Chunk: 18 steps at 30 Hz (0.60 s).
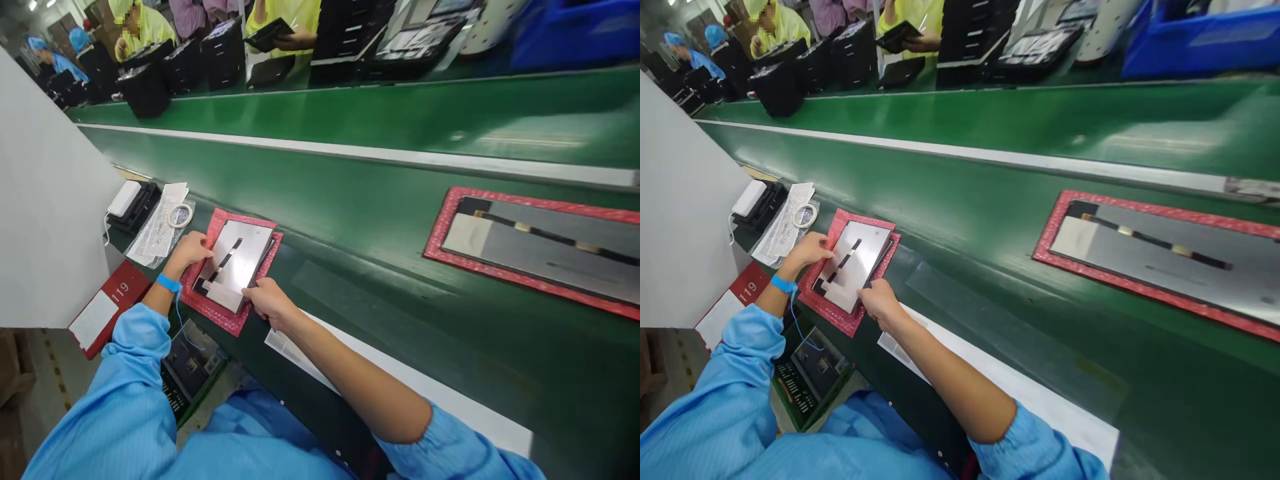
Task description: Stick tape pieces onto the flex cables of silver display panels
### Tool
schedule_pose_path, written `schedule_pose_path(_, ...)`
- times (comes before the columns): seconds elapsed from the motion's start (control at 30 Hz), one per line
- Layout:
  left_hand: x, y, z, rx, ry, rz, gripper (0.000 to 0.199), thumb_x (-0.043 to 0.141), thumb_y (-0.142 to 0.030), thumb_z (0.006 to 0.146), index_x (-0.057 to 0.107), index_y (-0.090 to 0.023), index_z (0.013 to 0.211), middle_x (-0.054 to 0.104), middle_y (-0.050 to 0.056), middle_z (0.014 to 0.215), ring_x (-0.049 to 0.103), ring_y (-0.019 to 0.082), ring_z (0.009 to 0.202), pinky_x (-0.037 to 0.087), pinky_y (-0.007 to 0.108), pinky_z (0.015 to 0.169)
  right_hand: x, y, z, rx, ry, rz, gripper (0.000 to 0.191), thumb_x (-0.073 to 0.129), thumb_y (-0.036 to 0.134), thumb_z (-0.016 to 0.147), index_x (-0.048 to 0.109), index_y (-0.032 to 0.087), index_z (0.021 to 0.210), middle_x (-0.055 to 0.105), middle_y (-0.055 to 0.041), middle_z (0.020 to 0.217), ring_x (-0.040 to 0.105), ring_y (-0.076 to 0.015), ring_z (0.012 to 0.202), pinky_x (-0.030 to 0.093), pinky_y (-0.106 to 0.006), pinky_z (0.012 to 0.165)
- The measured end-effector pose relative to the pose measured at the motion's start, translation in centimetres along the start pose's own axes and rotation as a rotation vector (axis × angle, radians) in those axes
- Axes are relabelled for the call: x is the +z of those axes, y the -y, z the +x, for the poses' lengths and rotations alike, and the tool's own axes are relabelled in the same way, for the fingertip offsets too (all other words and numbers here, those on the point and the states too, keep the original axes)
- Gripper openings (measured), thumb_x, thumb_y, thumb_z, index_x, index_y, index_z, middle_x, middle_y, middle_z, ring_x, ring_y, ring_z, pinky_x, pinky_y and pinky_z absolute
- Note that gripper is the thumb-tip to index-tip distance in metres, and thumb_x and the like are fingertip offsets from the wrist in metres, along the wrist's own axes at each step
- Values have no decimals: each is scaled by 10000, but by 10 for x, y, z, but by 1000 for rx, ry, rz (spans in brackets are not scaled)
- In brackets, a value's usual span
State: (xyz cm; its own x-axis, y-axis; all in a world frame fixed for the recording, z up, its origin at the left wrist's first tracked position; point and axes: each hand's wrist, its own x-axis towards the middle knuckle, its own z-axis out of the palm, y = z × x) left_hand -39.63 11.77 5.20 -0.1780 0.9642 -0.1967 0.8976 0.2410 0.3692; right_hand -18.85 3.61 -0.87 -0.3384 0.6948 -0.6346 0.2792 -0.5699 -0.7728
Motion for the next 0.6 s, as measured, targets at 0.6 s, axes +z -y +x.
schedule_pose_path(0.6, 171, -449, 90, 920, 432, 582, 441, 734, -397, 999, 620, -171, 1359, 561, 123, 1459, 530, 328, 1366, 430, 597, 1171, -290, -134, -175, 110, -992, -130, 515, 523, 690, 575, 752, 267, 757, 758, -126, 878, 703, -394, 889, 491, -481, 783)
